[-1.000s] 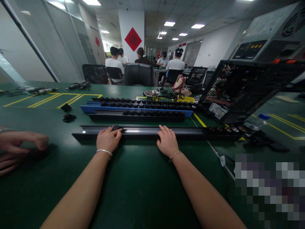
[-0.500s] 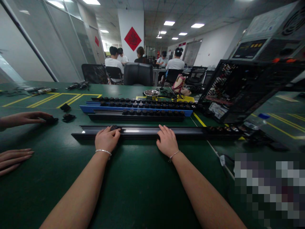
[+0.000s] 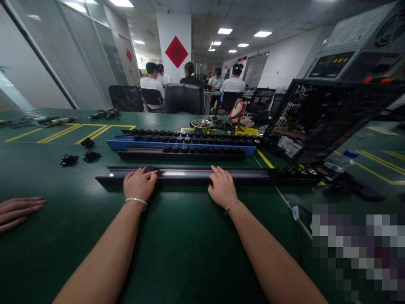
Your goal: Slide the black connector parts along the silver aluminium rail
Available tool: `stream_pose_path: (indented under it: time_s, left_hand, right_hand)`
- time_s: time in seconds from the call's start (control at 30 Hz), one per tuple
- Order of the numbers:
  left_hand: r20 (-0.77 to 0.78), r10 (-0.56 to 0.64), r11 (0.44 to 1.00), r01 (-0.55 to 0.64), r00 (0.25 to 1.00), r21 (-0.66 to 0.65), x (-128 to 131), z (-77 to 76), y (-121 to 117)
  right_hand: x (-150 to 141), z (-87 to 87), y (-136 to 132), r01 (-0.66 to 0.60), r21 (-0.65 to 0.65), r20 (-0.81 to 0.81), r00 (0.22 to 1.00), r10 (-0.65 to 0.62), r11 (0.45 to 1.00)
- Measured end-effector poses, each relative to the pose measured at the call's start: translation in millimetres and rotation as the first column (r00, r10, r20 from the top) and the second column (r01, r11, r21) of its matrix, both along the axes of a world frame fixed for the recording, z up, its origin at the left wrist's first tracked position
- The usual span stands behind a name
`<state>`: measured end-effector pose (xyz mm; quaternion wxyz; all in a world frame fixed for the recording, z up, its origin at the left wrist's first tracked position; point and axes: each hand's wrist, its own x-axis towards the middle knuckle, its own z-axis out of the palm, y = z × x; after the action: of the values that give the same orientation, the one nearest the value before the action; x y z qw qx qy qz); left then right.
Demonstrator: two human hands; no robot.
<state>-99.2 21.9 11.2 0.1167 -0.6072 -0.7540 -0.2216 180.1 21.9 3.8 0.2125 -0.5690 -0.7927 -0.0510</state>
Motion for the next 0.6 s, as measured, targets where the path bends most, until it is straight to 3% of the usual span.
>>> stream_pose_path:
  time_s: [0.6]
  left_hand:
    - [0.076,0.121,0.992,-0.123,0.990,0.018,-16,5.6,1]
  right_hand:
    - [2,-1.4,2,0.005,0.008,-0.008,1.000,-0.005,1.000]
